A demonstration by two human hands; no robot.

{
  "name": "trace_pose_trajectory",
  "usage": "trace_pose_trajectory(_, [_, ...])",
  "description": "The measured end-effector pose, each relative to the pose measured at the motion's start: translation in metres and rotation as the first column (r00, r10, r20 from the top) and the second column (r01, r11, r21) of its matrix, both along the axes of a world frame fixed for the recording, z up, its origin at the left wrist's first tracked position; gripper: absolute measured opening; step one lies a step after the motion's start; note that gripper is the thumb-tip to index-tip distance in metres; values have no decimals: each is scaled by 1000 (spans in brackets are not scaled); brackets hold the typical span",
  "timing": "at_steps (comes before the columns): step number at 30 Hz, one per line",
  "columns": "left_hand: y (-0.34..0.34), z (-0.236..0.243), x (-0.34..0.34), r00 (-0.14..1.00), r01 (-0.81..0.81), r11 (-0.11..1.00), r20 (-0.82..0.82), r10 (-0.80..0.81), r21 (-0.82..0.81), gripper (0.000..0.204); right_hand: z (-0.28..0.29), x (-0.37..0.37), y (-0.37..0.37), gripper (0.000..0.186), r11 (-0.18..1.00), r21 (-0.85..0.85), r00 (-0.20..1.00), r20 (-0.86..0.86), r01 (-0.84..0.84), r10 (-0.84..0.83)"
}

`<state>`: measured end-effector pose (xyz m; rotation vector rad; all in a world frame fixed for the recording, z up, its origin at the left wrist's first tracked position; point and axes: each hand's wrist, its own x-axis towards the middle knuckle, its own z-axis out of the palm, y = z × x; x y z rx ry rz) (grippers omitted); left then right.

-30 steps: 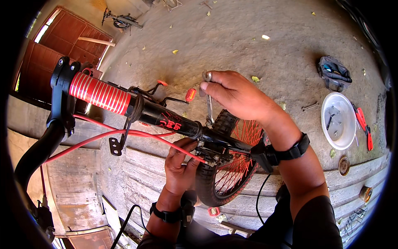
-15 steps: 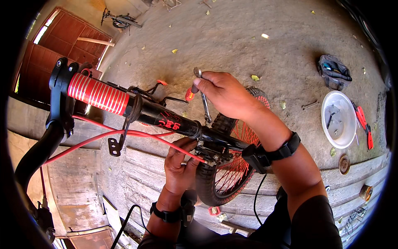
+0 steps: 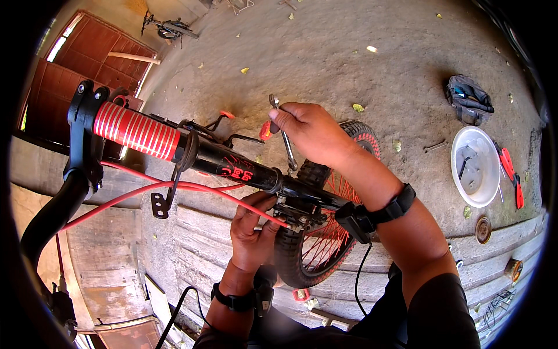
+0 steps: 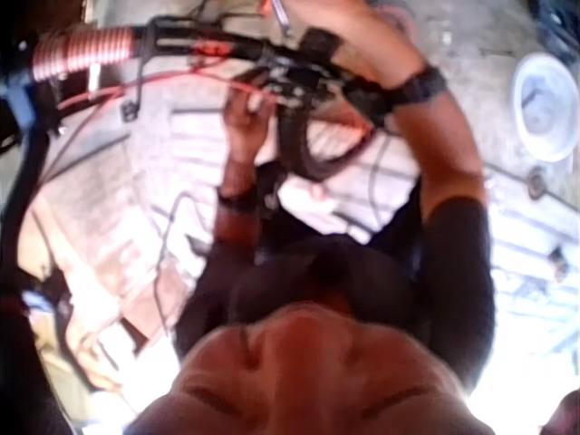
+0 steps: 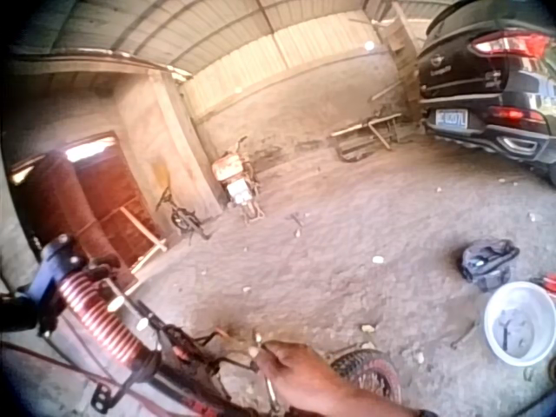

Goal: The person uses a wrench to tighten bolts on the front brake caliper of a bicycle. They then adjust the brake cable tension by hand and test the brake lever. Finally, they use the wrench again to secure the cable anchor bolt.

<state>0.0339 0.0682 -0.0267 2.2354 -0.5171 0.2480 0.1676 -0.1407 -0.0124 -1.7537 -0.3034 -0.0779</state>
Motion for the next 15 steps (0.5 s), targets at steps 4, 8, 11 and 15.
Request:
trace_pose_trajectory(4, [-1, 0, 0, 1000, -3, 1000, -5, 3, -10, 38, -3, 1, 5, 45, 999, 36, 1000, -6, -6, 7])
trace_pose_trajectory(8, [-1, -1, 0, 1000, 1, 1000, 4, -1, -4, 37, -4, 2, 8, 45, 1000, -7, 999, -49, 4, -5])
trace_pose_trajectory(11, [-1, 0, 0, 1000, 0, 1000, 3, 0, -8, 37, -1, 2, 10, 46, 999, -36, 998, -57, 19, -21])
trace_pose_trajectory(15, [-2, 1, 0, 1000, 9, 1000, 6, -9, -11, 37, -6, 4, 11, 46, 997, -49, 998, -23, 64, -65])
